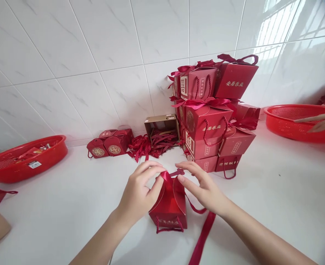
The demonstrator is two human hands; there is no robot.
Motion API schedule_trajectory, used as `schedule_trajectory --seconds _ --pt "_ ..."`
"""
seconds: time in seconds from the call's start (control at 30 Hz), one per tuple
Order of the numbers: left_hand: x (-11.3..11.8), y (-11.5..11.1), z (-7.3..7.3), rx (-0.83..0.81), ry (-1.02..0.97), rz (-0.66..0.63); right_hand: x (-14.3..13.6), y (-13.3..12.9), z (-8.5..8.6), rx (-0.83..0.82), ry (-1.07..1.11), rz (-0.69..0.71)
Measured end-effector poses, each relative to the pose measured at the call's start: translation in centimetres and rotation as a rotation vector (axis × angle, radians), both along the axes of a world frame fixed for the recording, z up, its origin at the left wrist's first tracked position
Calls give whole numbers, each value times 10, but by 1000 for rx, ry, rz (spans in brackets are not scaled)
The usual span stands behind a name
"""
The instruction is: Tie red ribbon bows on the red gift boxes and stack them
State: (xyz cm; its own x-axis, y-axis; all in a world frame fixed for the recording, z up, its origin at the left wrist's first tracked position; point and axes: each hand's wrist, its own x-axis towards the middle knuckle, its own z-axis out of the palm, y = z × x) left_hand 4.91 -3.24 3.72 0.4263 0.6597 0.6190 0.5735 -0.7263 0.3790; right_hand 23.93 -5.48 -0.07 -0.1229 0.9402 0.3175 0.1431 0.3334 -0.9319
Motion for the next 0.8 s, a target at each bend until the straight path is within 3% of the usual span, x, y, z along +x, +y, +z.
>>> schedule_trajectory --seconds 0.13,0.2,0.3,0.43,0.57,0.67,0.8 --pt "3 -9 20 116 -88 21 -12 0 26 -129 234 337" --pt "0 -16 23 110 -103 50 -17 1 39 -136 280 407" --pt "-11 -29 13 -14 -100 131 -14 1 59 -44 234 350" --pt "-28 -45 -13 -230 -4 214 6 -8 88 134 243 162" --pt "-28 -51 -32 -312 4 230 26 -25 110 354 316 44" --pt "-24 -49 -38 -329 -120 231 28 -25 110 351 323 69" --pt "-24 -49 -41 -448 -355 312 6 0 86 99 104 210"
